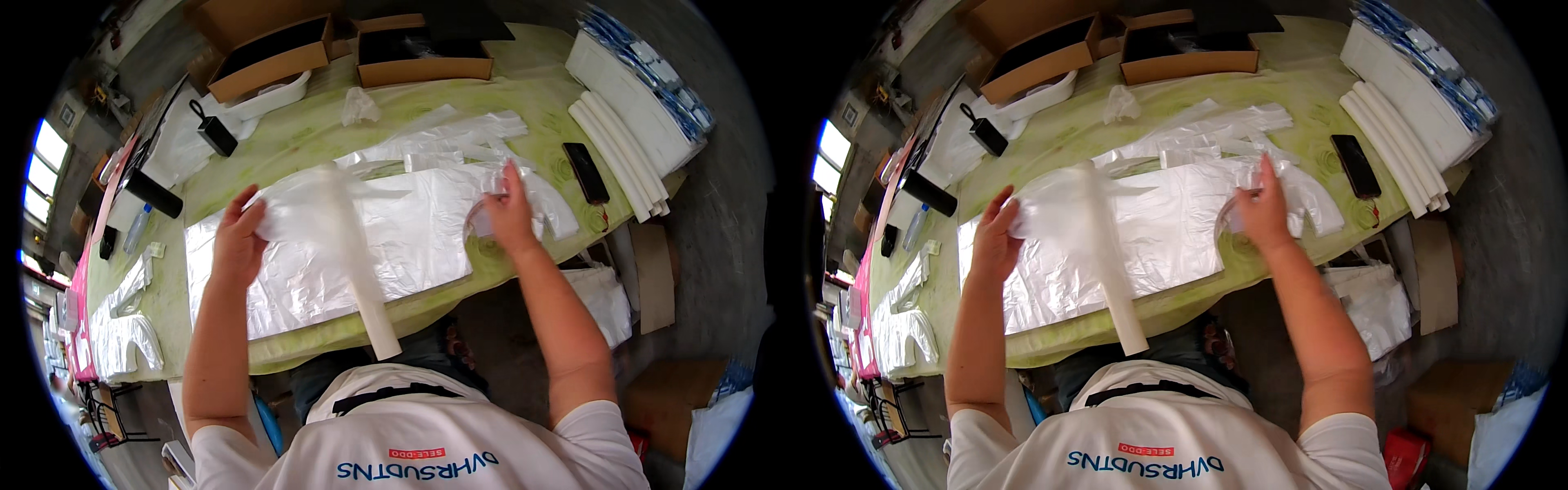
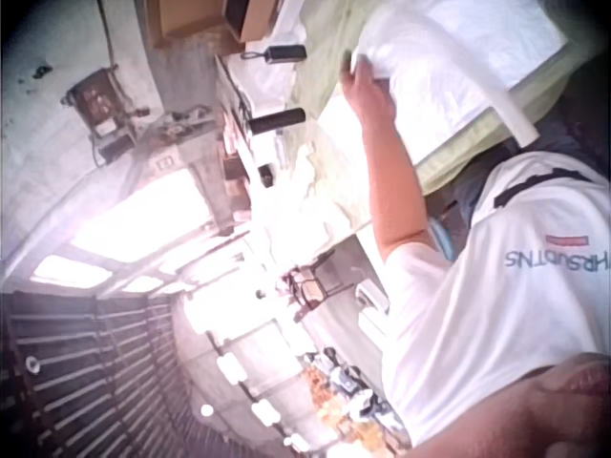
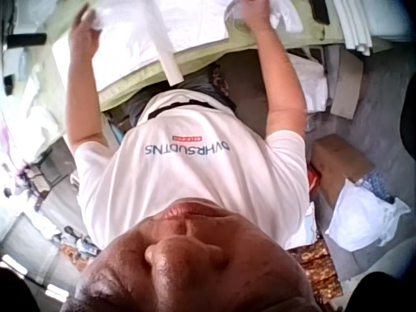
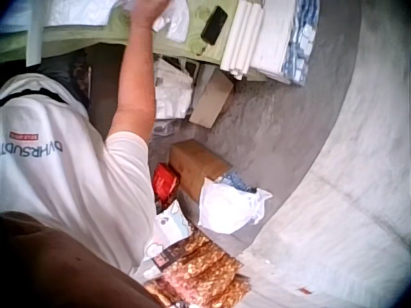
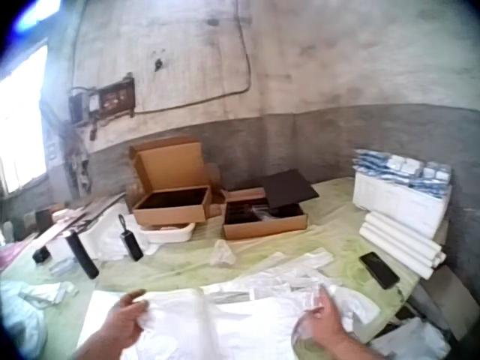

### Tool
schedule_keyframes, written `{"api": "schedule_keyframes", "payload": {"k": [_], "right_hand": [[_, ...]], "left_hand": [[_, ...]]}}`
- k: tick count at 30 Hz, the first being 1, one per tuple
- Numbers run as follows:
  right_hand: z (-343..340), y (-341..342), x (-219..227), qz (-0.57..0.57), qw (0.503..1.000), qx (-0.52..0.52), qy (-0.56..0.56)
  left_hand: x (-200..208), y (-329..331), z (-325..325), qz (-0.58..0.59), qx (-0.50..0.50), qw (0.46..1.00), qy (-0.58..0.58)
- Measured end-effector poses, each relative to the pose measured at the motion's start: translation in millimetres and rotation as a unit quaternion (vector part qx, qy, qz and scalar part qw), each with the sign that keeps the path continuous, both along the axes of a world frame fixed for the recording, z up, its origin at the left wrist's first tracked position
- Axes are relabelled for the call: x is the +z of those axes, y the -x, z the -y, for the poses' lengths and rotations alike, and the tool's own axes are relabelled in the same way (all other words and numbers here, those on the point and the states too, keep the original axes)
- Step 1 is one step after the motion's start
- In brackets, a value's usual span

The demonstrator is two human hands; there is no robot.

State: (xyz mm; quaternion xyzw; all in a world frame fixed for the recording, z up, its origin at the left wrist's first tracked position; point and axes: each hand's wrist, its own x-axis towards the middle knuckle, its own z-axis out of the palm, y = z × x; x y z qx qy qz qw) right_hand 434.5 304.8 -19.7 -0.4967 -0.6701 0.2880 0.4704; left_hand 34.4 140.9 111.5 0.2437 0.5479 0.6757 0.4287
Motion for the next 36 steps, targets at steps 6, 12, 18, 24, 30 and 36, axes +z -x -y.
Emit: {"api": "schedule_keyframes", "payload": {"k": [6, 12, 18, 24, 30, 36], "right_hand": [[-15.3, -25.6, 21.7, -0.127, 0.987, -0.075, 0.061], [106.2, 35.6, 42.2, -0.019, 0.995, 0.098, -0.018], [183.6, 98.6, 49.4, -0.01, 0.947, 0.305, -0.105], [189.7, 128.4, 37.1, 0.017, 0.934, 0.345, -0.087], [189.2, 126.8, 29.2, -0.036, 0.945, 0.324, -0.004], [191.8, 130.1, 32.3, -0.023, 0.951, 0.306, 0.049]], "left_hand": [[-59.0, 103.8, 48.6, -0.387, 0.024, 0.891, 0.234], [-89.1, 13.8, 45.9, -0.501, 0.031, 0.865, 0.025], [-97.1, -31.2, 46.7, -0.626, -0.072, 0.774, 0.061], [-92.9, 14.6, 30.2, -0.292, -0.21, 0.928, 0.099], [-56.4, 52.7, 51.9, -0.633, -0.335, 0.695, 0.06], [-65.7, 59.5, 23.2, -0.436, -0.139, 0.865, 0.208]]}}
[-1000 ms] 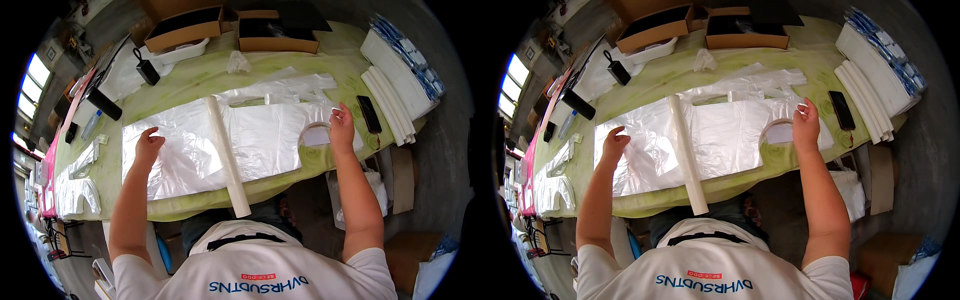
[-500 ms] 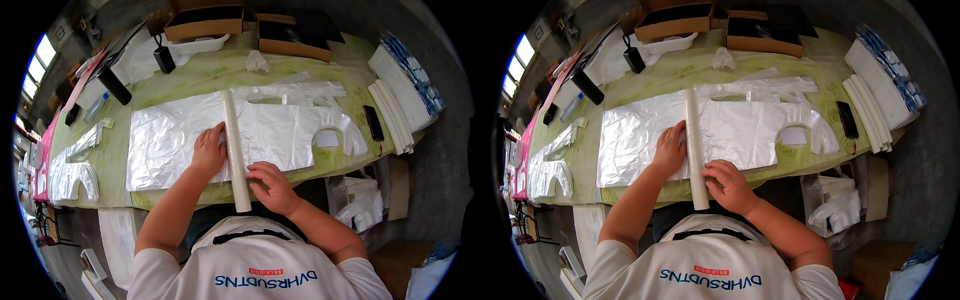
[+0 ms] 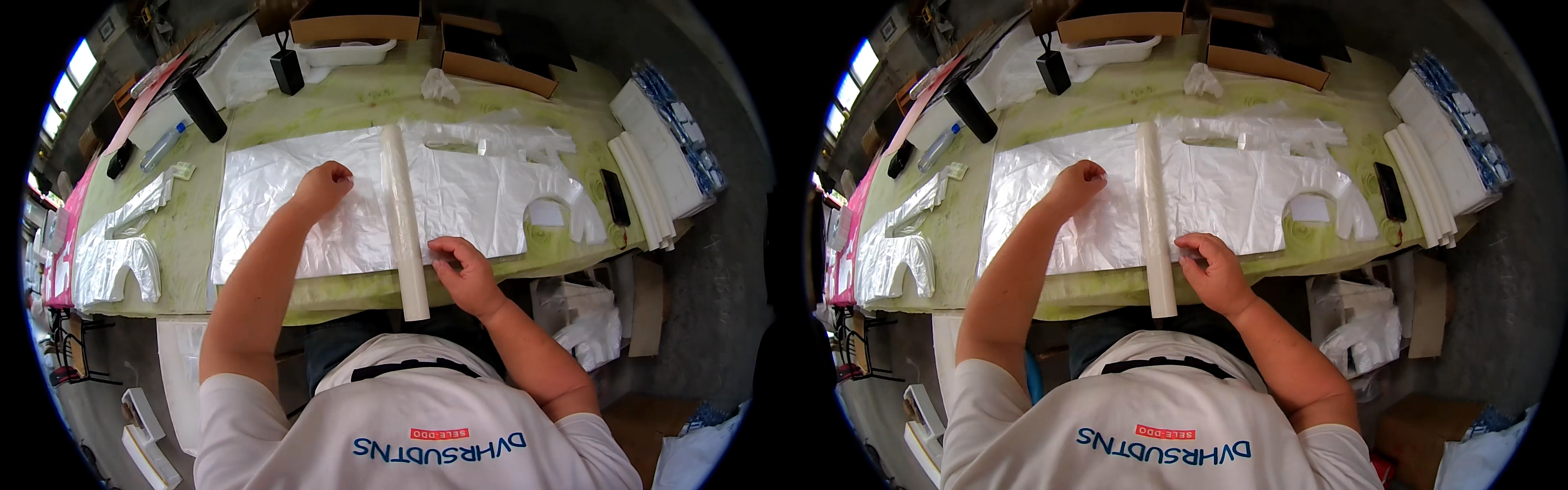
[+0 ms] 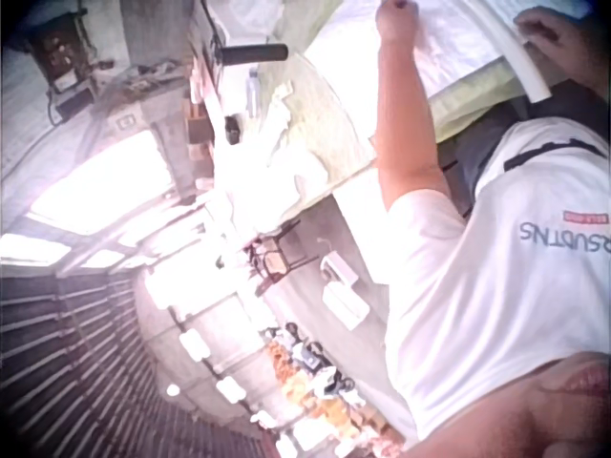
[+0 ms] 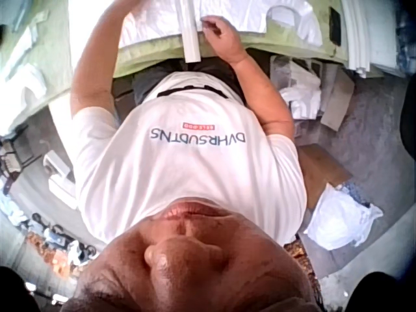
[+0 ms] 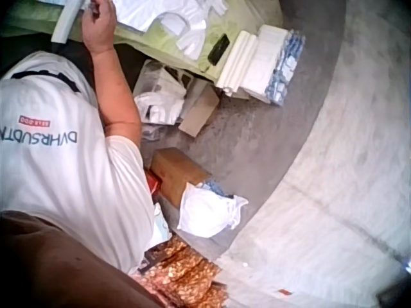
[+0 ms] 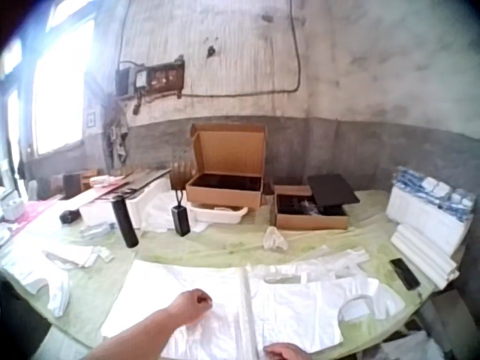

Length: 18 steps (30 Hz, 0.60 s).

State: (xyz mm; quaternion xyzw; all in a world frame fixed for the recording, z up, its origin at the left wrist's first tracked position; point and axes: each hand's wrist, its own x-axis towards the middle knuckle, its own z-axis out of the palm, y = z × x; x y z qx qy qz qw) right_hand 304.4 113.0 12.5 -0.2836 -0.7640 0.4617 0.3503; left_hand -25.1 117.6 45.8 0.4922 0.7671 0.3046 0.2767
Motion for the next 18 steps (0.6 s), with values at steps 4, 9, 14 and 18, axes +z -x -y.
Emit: {"api": "schedule_keyframes", "payload": {"k": [4, 9, 14, 18], "right_hand": [[1.2, 0.4, 1.5, 0.018, 1.0, -0.003, 0.004], [5.2, 12.3, 6.0, 0.005, 0.999, 0.014, -0.045], [12.4, 32.8, 19.3, 0.03, 0.978, 0.049, -0.202], [15.5, 41.4, 27.1, 0.05, 0.964, 0.081, -0.25]], "left_hand": [[-22.4, -38.6, -6.2, -0.16, 0.025, 0.964, -0.213], [-48.6, -82.7, 10.7, -0.174, -0.056, 0.964, -0.191], [-36.9, -87.3, 19.7, -0.151, 0.005, 0.96, -0.237], [6.6, -79.9, 25.0, -0.199, -0.164, 0.915, -0.309]]}}
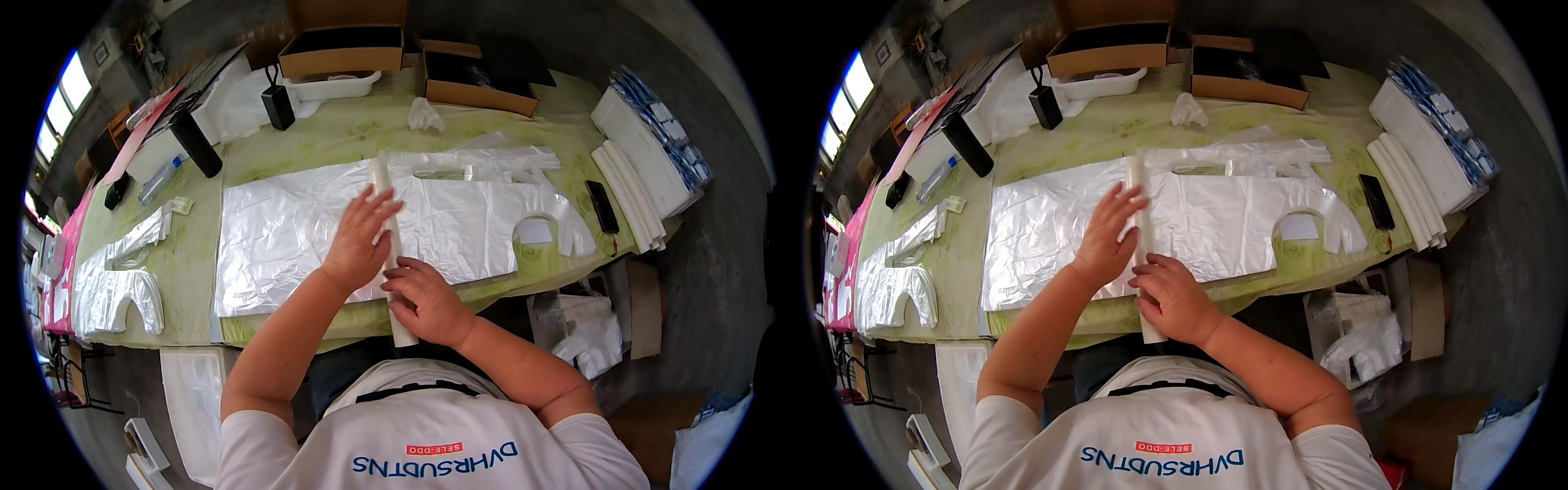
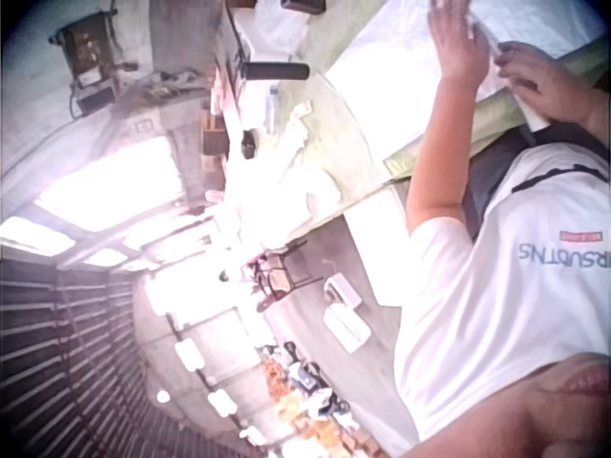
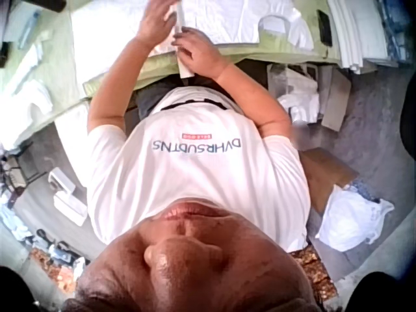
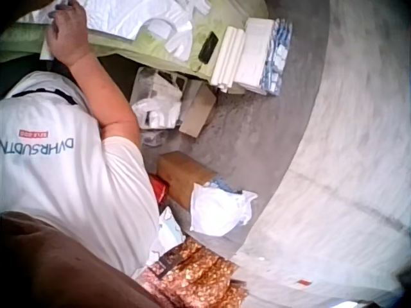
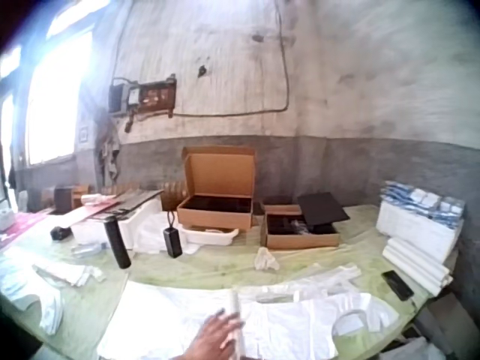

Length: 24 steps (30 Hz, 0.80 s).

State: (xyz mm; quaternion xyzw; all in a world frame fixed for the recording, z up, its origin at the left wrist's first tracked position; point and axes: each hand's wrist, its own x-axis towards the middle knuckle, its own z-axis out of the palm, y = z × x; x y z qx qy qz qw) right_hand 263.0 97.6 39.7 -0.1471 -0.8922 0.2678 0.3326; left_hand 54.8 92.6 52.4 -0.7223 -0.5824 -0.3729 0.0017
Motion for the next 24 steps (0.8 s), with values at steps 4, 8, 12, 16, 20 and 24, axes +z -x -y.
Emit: {"api": "schedule_keyframes", "payload": {"k": [4, 8, 12, 16, 20, 24], "right_hand": [[-1.7, 0.8, 8.1, 0.008, 0.997, -0.016, 0.068], [-26.6, 3.6, -12.2, 0.014, 0.989, -0.147, -0.021], [-56.3, 27.5, -20.9, 0.16, 0.964, -0.204, -0.052], [-86.7, 81.5, -11.5, 0.238, 0.951, -0.189, -0.052], [-126.8, 119.1, -12.4, 0.289, 0.929, -0.224, -0.057], [-203.5, 78.3, -15.1, 0.356, 0.856, -0.374, 0.015]], "left_hand": [[10.9, -1.7, -1.3, -0.058, 0.015, 0.983, 0.171], [4.7, 4.7, 2.0, -0.006, 0.089, 0.983, 0.16], [-11.3, 12.7, 24.6, 0.018, 0.108, 0.977, 0.181], [-19.2, 26.8, 38.9, 0.043, 0.12, 0.969, 0.21], [-24.0, 31.8, 42.9, 0.063, 0.12, 0.973, 0.185], [-25.1, 30.7, 39.3, 0.071, 0.107, 0.977, 0.173]]}}
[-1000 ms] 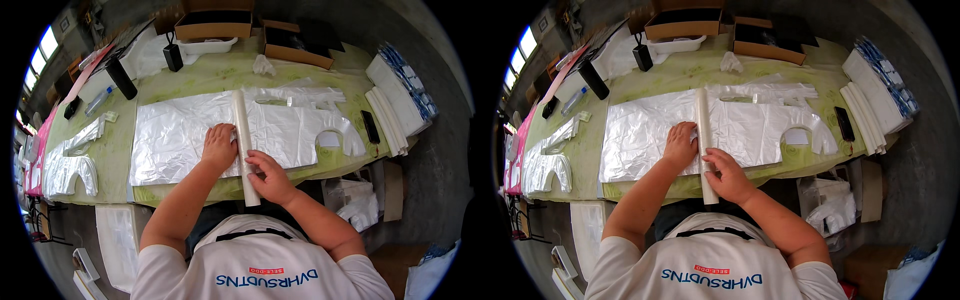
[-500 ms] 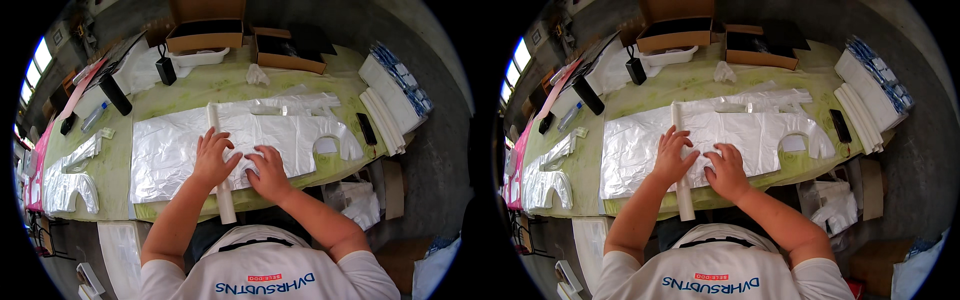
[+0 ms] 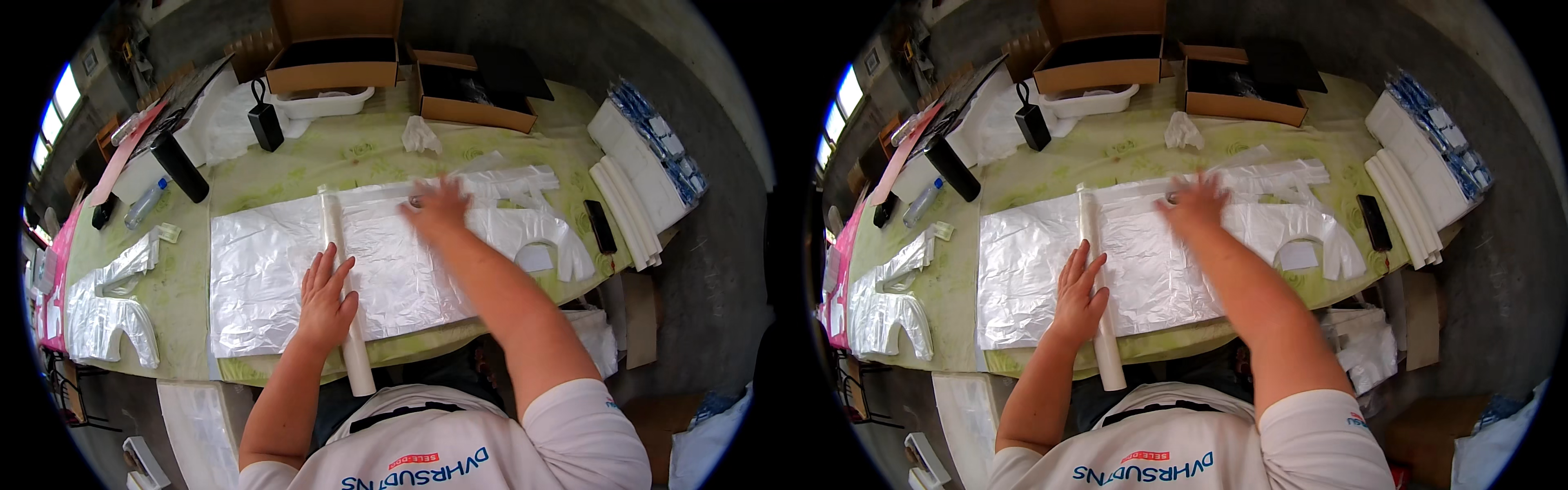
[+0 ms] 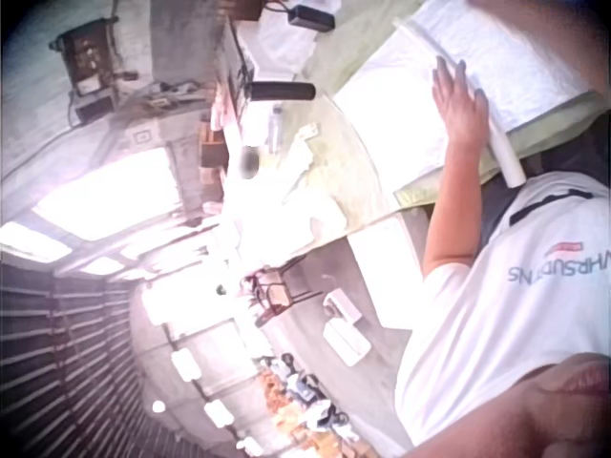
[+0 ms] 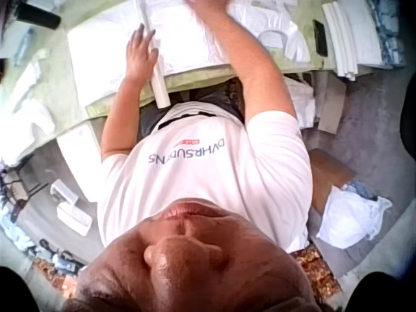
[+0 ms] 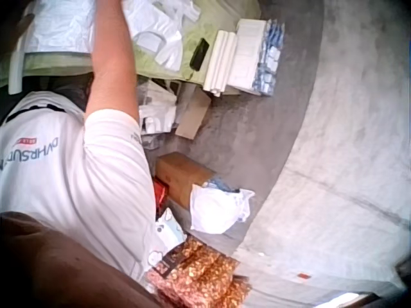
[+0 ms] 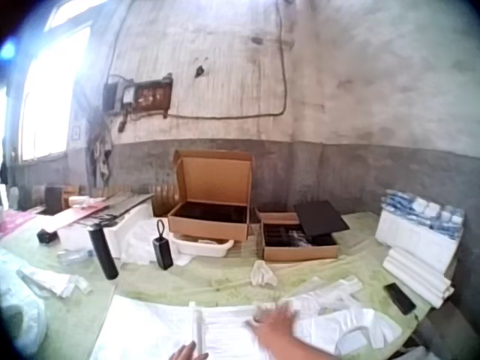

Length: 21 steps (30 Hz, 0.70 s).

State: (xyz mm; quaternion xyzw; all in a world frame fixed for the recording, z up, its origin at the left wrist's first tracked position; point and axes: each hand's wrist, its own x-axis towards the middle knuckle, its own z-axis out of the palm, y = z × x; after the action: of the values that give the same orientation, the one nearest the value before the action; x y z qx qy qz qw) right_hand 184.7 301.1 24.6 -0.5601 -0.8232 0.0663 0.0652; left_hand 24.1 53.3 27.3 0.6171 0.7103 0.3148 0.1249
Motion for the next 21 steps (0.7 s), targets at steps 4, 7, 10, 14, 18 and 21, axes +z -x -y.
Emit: {"api": "schedule_keyframes", "payload": {"k": [4, 7, 10, 14, 18, 21], "right_hand": [[-64.8, -121.8, 32.9, 0.082, 0.955, -0.258, 0.118], [-72.1, -214.2, 47.9, 0.038, 0.915, -0.401, 0.004], [-66.2, -249.8, 31.2, 0.003, 0.946, -0.287, -0.151], [4.3, -156.0, -10.2, -0.143, 0.974, 0.085, -0.156], [80.9, -46.2, 24.5, -0.074, 0.982, 0.171, 0.01], [72.1, -5.4, 18.0, -0.031, 0.992, 0.119, 0.011]], "left_hand": [[-3.4, 1.2, 3.9, 0.012, 0.009, 1.0, -0.017], [-3.3, 0.2, 5.8, 0.01, 0.013, 0.999, -0.034], [-1.8, -3.0, 2.8, 0.011, 0.015, 0.999, -0.039], [-1.9, -0.8, 6.3, 0.01, 0.025, 0.999, -0.037], [-1.7, 0.8, 9.8, 0.015, 0.04, 0.999, -0.02], [-3.7, 0.8, 10.3, 0.014, 0.055, 0.998, -0.014]]}}
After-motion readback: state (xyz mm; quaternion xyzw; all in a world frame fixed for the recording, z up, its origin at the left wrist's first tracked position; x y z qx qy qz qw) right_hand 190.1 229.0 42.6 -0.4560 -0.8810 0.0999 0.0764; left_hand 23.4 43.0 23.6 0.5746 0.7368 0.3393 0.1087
